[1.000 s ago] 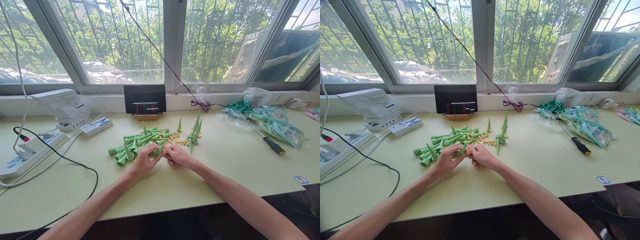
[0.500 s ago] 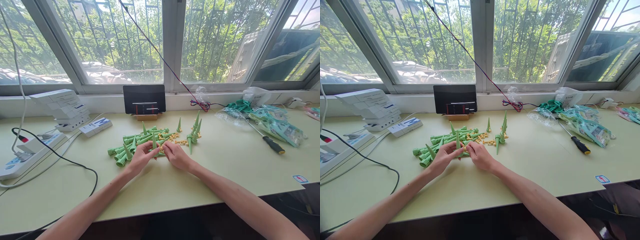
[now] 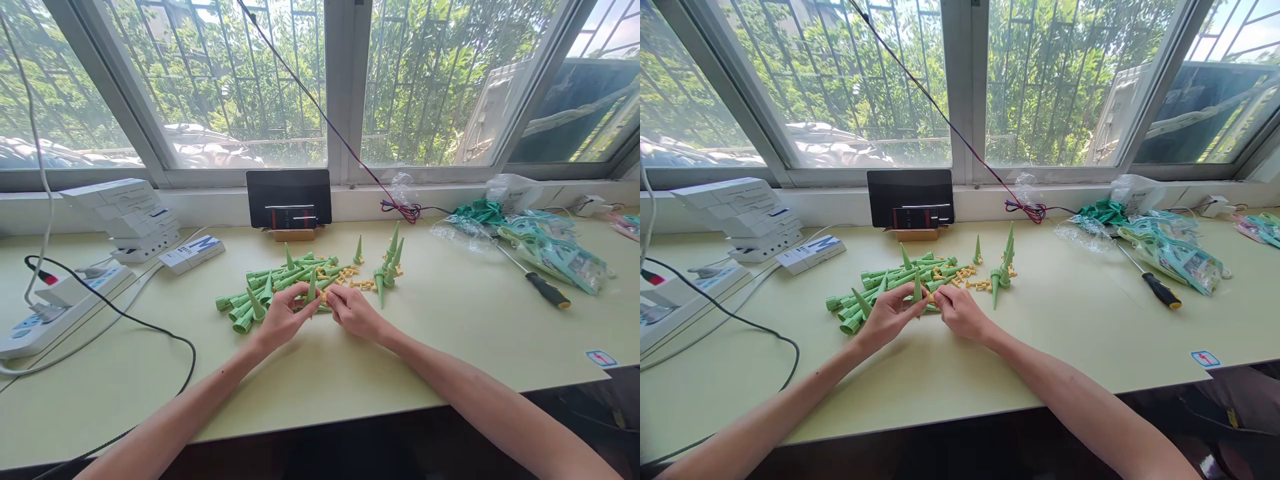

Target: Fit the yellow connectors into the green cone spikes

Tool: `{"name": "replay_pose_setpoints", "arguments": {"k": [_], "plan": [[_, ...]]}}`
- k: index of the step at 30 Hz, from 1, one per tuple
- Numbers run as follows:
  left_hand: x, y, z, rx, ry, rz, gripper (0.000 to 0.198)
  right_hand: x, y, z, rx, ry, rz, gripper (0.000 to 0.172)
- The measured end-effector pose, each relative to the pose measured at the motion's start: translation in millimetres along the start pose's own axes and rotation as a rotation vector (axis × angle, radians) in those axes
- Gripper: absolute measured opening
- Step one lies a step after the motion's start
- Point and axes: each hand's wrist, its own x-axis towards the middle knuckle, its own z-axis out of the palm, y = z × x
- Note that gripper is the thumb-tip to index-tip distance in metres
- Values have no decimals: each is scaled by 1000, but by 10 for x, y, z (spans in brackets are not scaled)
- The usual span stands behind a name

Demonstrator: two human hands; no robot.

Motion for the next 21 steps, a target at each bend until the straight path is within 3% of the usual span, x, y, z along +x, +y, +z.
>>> {"name": "replay_pose_setpoints", "arguments": {"k": [12, 21], "plan": [[-11, 5, -3, 228, 11, 178, 19, 13, 10, -52, 417, -194, 205, 37], [-12, 29, -6, 299, -14, 269, 15, 32, -7, -83, 511, -251, 283, 42]]}}
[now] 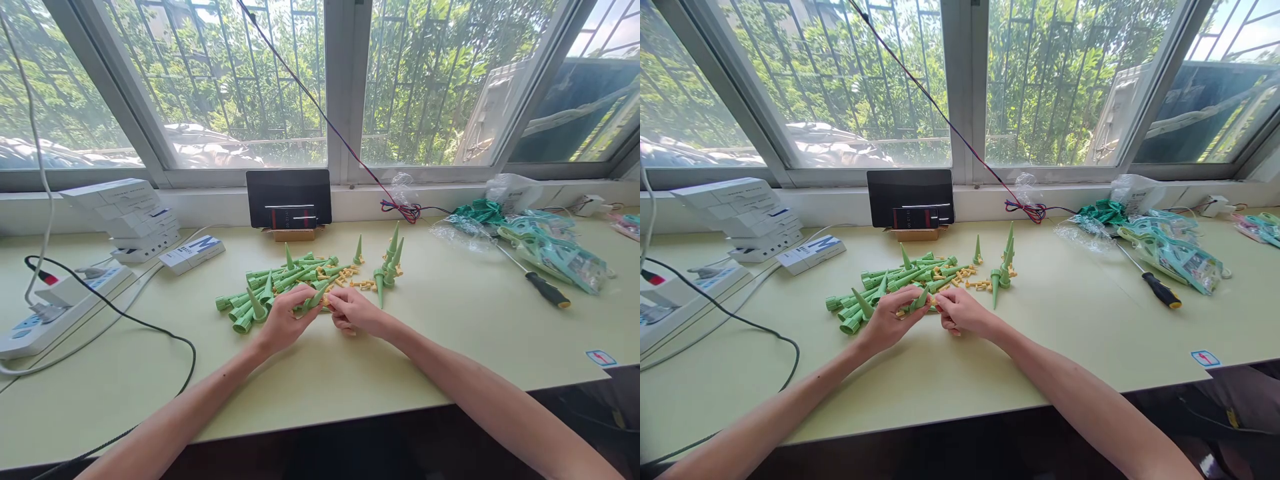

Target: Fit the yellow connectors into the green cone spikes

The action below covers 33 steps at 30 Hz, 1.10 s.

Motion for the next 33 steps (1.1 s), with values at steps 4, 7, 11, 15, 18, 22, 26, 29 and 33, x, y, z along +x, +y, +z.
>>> {"name": "replay_pose_setpoints", "arguments": {"k": [4, 7, 11, 15, 18, 22, 26, 29, 33], "plan": [[-6, -2, -1, 11, -16, -3, 14, 3, 0, -12, 21, -15, 21, 41], [-10, -10, -2, 17, -23, -16, 15, 5, 0, -18, 31, -19, 34, 41], [-6, -2, -8, 7, -21, -20, 15, 8, 12, -28, 29, -20, 36, 41], [-2, 17, -20, -2, -21, -23, 15, 10, 33, -40, 28, -31, 24, 41], [0, 19, -20, -9, -25, -19, 15, 11, 40, -43, 28, -34, 16, 41], [-2, 3, -6, 5, -9, -36, 16, 11, 37, -39, 34, -32, 23, 42], [-9, -25, 6, -41, -9, -141, 19, 18, 34, -22, 18, -2, 36, 41], [-7, -41, 5, -143, -16, -244, 20, 30, 41, -2, -123, 64, 23, 40], [13, -34, -7, -267, -17, -314, 24, 42, 45, 12, -531, 307, -208, 42]]}}
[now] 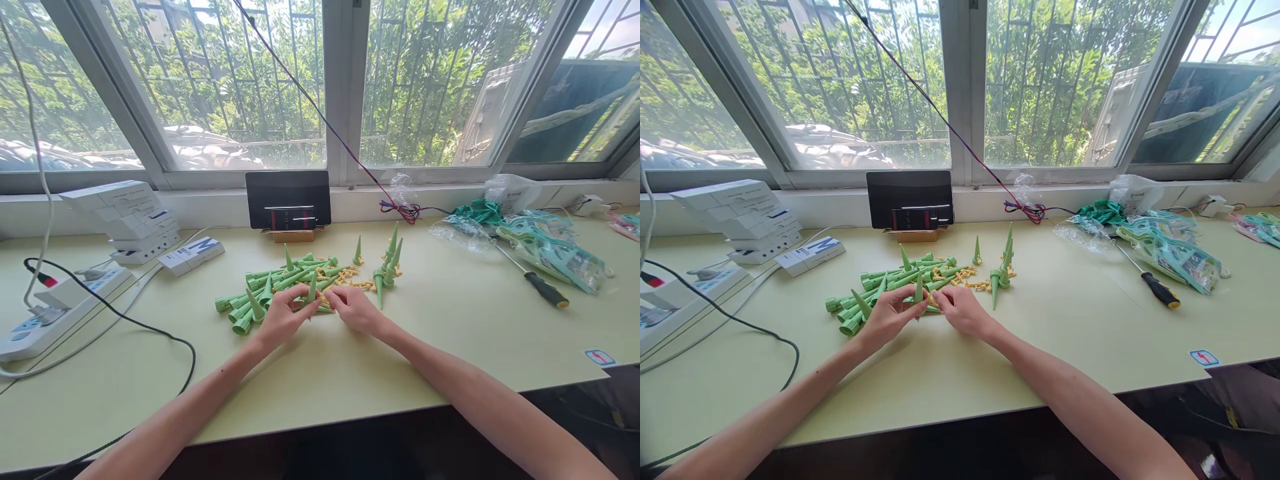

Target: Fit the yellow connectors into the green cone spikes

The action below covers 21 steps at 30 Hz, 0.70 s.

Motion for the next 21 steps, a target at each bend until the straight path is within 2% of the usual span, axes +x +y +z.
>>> {"name": "replay_pose_setpoints", "arguments": {"k": [2, 5, 10, 21], "plan": [[4, 17, -2, -22, -1, -28, 25, -1, -12, -9, -89, 130, -80, 41], [-3, 38, 4, -2, -30, -43, 24, -16, -48, -32, -86, 211, -133, 35], [-38, 33, 48, 160, -80, 45, 19, -65, -107, -24, -48, 185, -182, 25], [-44, -45, 69, 370, -66, 164, 18, -79, -95, 20, -93, 139, -217, 27]]}}
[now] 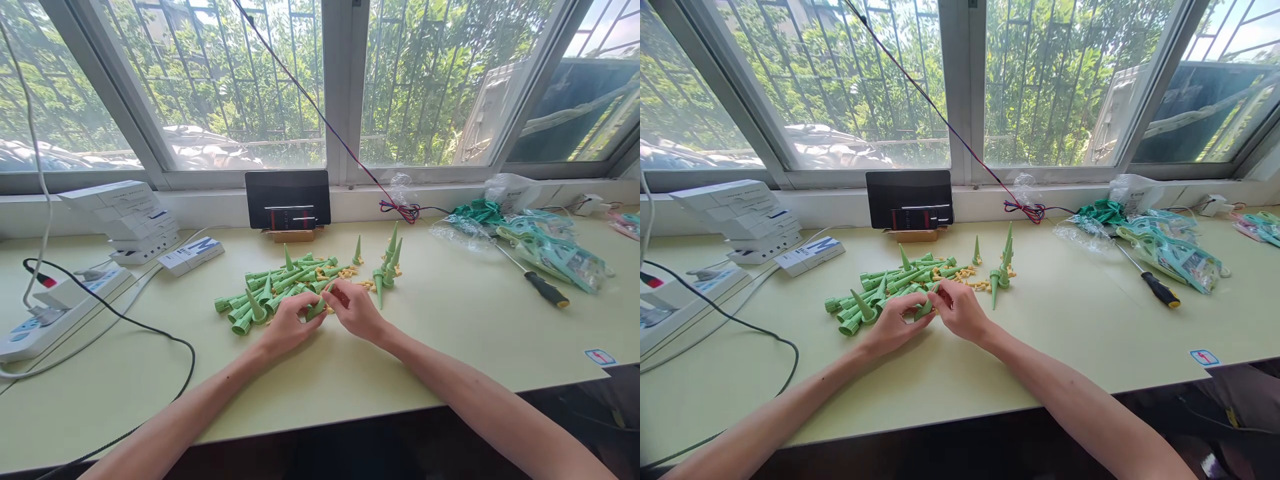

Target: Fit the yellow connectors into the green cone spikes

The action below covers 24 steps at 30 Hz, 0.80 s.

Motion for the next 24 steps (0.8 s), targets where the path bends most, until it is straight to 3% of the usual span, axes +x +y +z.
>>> {"name": "replay_pose_setpoints", "arguments": {"k": [7, 15, 20, 24], "plan": [[3, 40, -9, -140, 4, -66, 25, -5, -19, -7, -1, 71, 0, 24], [15, 28, 19, -120, 101, -99, 23, 60, 34, -199, -148, 335, 8, 20], [13, 31, 54, -28, 83, -7, 18, 75, 110, -266, -290, 407, -105, 19], [0, 25, 84, -20, 63, 32, 15, 175, 48, -441, -445, 487, -223, 20]]}}
